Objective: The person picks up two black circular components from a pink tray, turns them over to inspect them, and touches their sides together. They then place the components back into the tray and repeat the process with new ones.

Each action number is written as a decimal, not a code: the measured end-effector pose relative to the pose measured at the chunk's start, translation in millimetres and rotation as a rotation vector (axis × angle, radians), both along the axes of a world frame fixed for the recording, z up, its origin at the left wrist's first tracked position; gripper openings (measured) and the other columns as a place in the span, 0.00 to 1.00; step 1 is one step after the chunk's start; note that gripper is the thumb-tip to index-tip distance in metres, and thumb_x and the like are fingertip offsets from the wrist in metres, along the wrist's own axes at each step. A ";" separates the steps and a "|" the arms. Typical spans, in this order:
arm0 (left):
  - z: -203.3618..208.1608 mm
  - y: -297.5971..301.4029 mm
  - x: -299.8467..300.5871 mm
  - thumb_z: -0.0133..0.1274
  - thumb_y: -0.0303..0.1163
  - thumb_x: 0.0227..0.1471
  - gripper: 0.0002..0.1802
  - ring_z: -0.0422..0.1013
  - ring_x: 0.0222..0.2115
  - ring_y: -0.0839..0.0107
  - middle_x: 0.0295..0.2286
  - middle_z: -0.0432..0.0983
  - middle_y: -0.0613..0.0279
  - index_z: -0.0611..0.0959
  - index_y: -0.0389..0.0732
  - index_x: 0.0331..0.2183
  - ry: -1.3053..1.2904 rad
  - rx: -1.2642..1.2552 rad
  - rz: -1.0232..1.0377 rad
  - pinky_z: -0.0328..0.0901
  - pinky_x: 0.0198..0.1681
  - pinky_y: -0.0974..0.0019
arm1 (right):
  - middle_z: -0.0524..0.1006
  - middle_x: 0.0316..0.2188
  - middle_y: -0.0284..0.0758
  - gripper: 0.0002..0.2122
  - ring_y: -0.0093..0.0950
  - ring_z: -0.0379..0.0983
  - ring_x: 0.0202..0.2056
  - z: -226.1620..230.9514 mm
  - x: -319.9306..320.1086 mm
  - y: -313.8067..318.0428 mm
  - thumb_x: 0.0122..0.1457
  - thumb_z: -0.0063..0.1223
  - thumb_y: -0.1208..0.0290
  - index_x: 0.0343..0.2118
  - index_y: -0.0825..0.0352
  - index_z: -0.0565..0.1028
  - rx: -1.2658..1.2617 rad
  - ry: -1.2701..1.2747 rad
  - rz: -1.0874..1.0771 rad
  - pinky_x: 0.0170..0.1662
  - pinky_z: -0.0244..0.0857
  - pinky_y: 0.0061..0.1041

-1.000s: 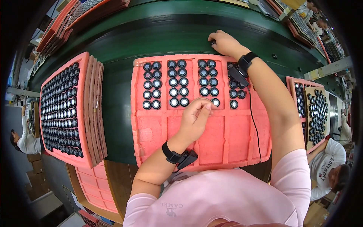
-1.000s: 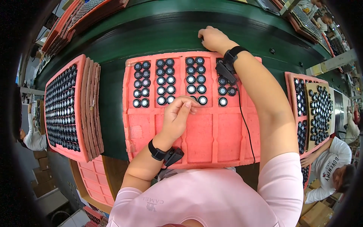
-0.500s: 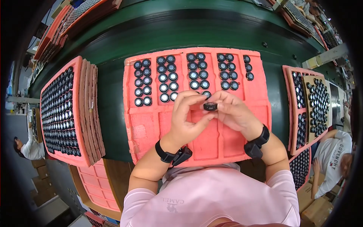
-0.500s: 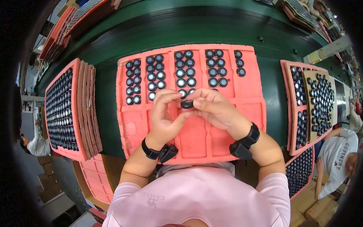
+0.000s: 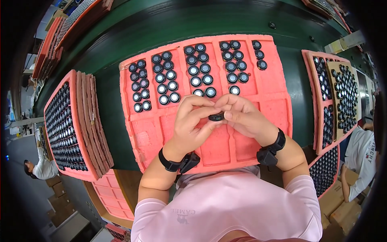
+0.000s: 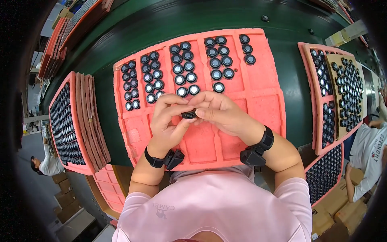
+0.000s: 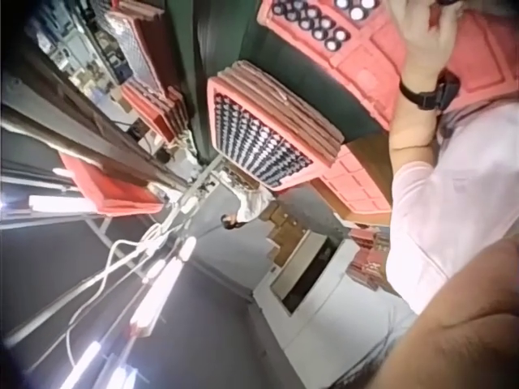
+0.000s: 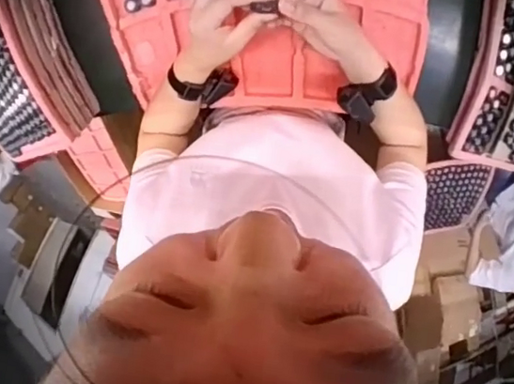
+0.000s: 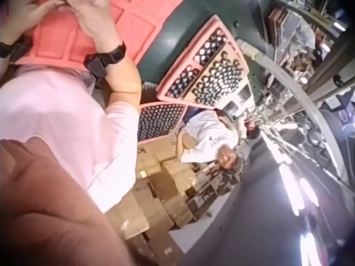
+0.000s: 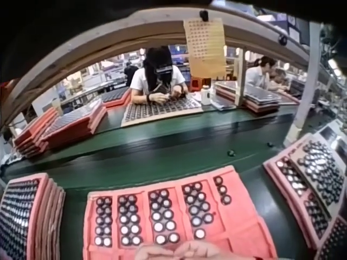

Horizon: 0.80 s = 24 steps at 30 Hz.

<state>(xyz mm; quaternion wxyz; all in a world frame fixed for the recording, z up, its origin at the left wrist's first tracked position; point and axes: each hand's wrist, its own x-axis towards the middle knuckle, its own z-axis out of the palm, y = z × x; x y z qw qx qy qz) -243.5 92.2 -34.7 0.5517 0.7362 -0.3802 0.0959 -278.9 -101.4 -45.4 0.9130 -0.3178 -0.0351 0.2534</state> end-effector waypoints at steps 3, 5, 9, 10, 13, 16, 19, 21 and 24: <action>5.8 1.0 2.1 0.62 0.18 0.40 0.17 0.69 0.39 0.64 0.39 0.72 0.55 0.82 0.37 0.37 -0.109 0.094 0.014 0.66 0.43 0.65 | 0.73 0.43 0.35 0.18 0.25 0.71 0.47 12.2 -3.9 1.1 0.57 0.59 0.76 0.48 0.69 0.67 -0.257 -0.157 -0.051 0.51 0.65 0.29; 6.4 0.2 2.0 0.61 0.18 0.40 0.17 0.69 0.39 0.64 0.39 0.72 0.54 0.82 0.37 0.37 -0.162 0.140 0.018 0.66 0.43 0.65 | 0.72 0.45 0.36 0.19 0.25 0.70 0.48 14.8 -6.6 1.0 0.55 0.59 0.78 0.49 0.70 0.67 -0.387 -0.234 -0.076 0.52 0.65 0.29; 3.4 -1.6 -2.6 0.62 0.19 0.37 0.21 0.70 0.40 0.60 0.39 0.74 0.56 0.81 0.38 0.39 0.001 0.061 0.039 0.65 0.45 0.61 | 0.71 0.46 0.36 0.22 0.25 0.69 0.49 16.3 -10.7 -1.3 0.51 0.61 0.83 0.49 0.70 0.67 -0.558 -0.411 -0.234 0.53 0.63 0.30; 1.8 -1.7 -3.1 0.61 0.18 0.38 0.21 0.70 0.41 0.60 0.39 0.73 0.55 0.80 0.37 0.39 0.085 -0.001 0.037 0.65 0.46 0.61 | 0.71 0.46 0.36 0.22 0.25 0.69 0.48 17.8 -10.6 -3.4 0.50 0.61 0.84 0.49 0.70 0.68 -0.607 -0.453 -0.249 0.53 0.63 0.30; -1.6 -1.9 -4.0 0.59 0.17 0.39 0.20 0.70 0.43 0.59 0.40 0.73 0.54 0.79 0.36 0.40 0.255 -0.123 0.033 0.64 0.48 0.60 | 0.71 0.45 0.35 0.23 0.26 0.69 0.48 19.5 -10.2 -7.0 0.49 0.61 0.85 0.48 0.70 0.68 -0.704 -0.531 -0.279 0.53 0.63 0.30; -2.6 -1.0 -4.0 0.58 0.17 0.42 0.18 0.69 0.44 0.60 0.41 0.72 0.52 0.78 0.34 0.39 0.330 -0.174 -0.026 0.64 0.50 0.61 | 0.71 0.44 0.35 0.22 0.26 0.69 0.47 18.4 -10.5 -6.5 0.49 0.61 0.85 0.47 0.70 0.69 -0.706 -0.525 -0.309 0.53 0.62 0.30; -2.9 -0.2 -2.0 0.59 0.17 0.42 0.17 0.69 0.44 0.61 0.42 0.72 0.52 0.78 0.35 0.38 0.340 -0.169 -0.062 0.64 0.49 0.61 | 0.71 0.44 0.36 0.22 0.27 0.69 0.46 15.9 -9.2 -6.9 0.48 0.61 0.85 0.48 0.69 0.69 -0.713 -0.542 -0.310 0.53 0.62 0.30; -2.3 0.3 -1.6 0.59 0.18 0.42 0.17 0.69 0.44 0.61 0.42 0.72 0.52 0.78 0.35 0.38 0.345 -0.166 -0.078 0.64 0.49 0.61 | 0.71 0.44 0.36 0.22 0.27 0.69 0.46 13.9 -8.3 -6.9 0.48 0.60 0.86 0.48 0.69 0.69 -0.715 -0.552 -0.308 0.53 0.63 0.30; 0.1 -0.4 -1.1 0.59 0.17 0.43 0.16 0.69 0.44 0.62 0.42 0.72 0.53 0.78 0.35 0.38 0.376 -0.115 -0.126 0.64 0.49 0.62 | 0.71 0.44 0.38 0.22 0.28 0.70 0.45 11.2 -7.1 -7.8 0.48 0.60 0.85 0.47 0.68 0.69 -0.817 -0.688 -0.319 0.51 0.63 0.29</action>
